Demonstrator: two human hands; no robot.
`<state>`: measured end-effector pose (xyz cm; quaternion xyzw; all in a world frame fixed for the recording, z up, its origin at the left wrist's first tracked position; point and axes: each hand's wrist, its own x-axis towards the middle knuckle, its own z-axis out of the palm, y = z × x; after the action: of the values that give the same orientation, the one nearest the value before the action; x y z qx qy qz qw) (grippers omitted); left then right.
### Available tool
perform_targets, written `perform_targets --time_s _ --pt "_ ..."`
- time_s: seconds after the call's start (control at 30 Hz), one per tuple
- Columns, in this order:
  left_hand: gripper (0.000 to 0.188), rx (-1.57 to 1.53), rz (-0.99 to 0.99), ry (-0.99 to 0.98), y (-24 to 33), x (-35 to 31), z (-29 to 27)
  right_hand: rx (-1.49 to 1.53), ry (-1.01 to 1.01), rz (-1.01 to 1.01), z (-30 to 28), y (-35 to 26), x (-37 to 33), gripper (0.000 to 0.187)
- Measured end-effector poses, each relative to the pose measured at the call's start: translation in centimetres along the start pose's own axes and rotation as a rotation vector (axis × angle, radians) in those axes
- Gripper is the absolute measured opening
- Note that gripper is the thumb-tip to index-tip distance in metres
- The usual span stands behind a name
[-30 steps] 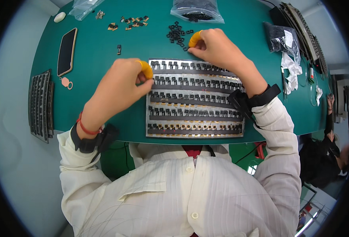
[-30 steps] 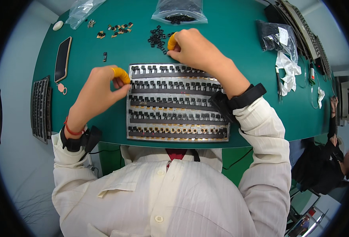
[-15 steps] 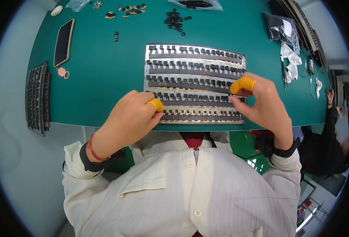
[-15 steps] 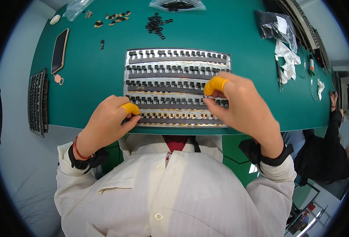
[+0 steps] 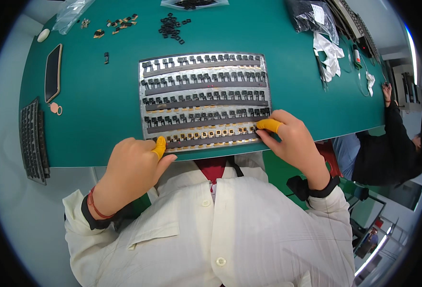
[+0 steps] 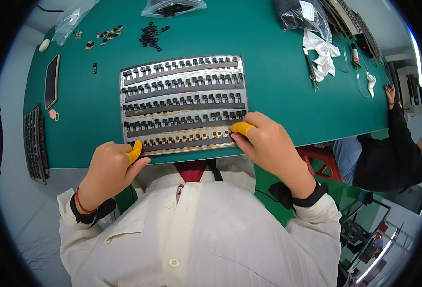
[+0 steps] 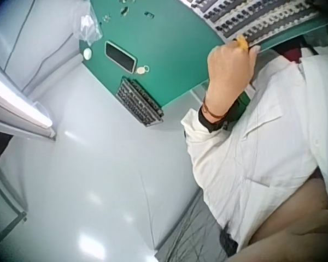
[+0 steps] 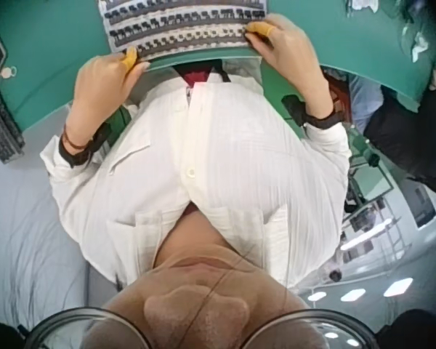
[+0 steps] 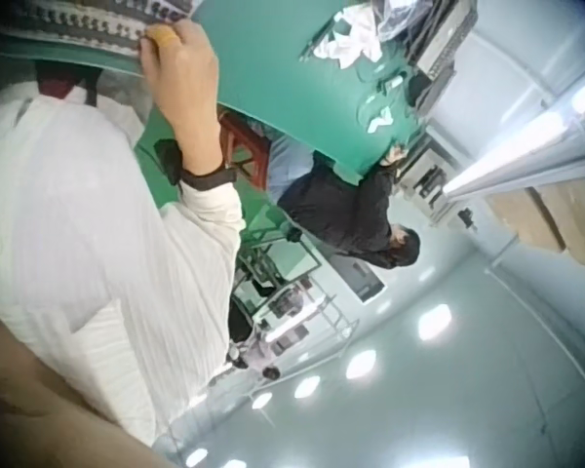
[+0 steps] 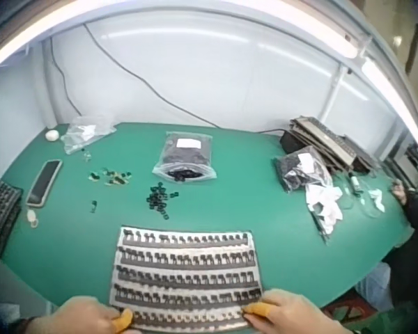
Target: The person sits at a green workbench and repeatedly picks up small black plastic components from a pile. They insert these components into the corresponding slots on a laptop keyboard frame using yellow finger cots. The person works systematically across the keyboard, occasionally lifting the frame to inspect the placement of the parts.
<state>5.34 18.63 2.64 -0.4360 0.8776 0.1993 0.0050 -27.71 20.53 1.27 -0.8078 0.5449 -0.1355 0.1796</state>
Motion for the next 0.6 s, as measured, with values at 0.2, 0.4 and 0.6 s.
perform_targets --time_s 0.2,0.4,0.6 --pt "0.031 -0.333 -0.028 -0.096 -2.9 3.9 -5.7 -0.176 -0.037 0.012 0.6 -2.4 -1.1 0.034" --pt "0.031 -0.342 -0.091 0.235 -7.5 11.8 -5.6 -0.263 -0.159 -0.106 0.4 -3.1 0.1 0.046" --pt "0.028 -0.297 -0.002 0.319 -7.2 17.3 -2.8 -0.155 -0.447 -0.074 -3.5 -2.9 3.6 0.04"
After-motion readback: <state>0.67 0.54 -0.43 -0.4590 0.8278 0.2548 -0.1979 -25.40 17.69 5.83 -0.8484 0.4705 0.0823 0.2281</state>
